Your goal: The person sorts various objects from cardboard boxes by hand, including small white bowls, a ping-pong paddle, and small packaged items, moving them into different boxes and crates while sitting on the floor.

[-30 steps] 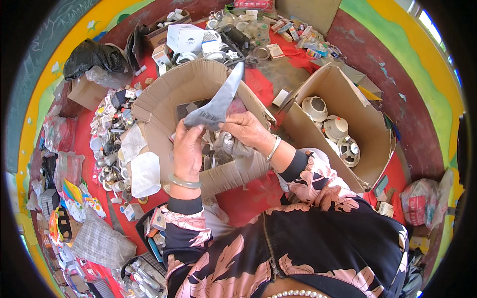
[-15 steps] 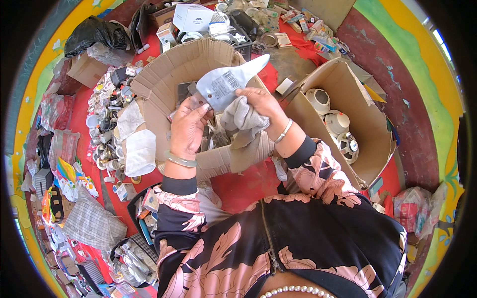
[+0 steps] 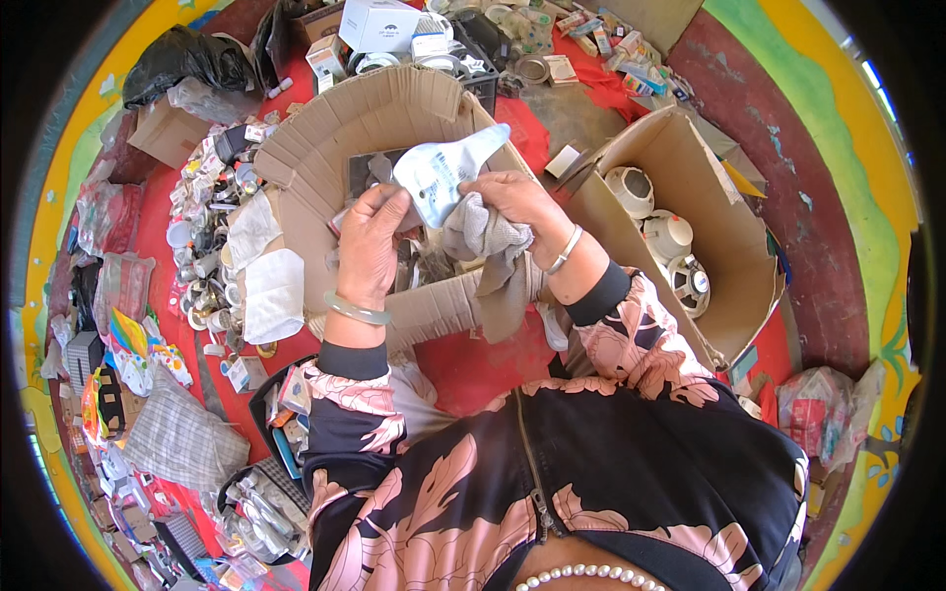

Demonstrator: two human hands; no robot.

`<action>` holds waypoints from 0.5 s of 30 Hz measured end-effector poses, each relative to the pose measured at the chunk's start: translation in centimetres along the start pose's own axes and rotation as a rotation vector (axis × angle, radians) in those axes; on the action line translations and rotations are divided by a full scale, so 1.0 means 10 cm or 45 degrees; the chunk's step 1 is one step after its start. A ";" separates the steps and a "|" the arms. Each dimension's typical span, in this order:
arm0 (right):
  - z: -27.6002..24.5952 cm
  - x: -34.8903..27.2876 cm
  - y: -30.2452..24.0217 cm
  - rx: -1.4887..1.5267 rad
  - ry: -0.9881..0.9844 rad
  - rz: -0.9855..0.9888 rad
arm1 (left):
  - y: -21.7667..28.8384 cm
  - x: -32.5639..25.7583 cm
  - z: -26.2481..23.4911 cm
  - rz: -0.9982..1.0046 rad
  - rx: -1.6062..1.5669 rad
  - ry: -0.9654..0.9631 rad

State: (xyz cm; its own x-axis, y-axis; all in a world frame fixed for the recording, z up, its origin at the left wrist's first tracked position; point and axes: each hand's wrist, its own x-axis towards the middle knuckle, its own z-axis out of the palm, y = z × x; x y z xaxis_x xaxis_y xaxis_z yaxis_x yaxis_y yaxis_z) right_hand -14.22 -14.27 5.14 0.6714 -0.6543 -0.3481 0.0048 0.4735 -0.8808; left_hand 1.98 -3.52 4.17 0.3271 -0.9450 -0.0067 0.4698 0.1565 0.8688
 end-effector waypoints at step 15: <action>0.14 0.06 0.30 -0.823 -0.119 -0.630 | -0.12 0.02 0.11 0.280 0.733 0.089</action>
State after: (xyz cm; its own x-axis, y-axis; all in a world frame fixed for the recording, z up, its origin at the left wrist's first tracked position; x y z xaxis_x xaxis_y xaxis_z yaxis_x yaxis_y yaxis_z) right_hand -12.77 -12.47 2.75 0.7627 -0.6330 0.1326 -0.0920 -0.3092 -0.9465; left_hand 0.56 -4.23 3.66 0.4280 -0.8842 0.1871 -0.1260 0.1466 0.9811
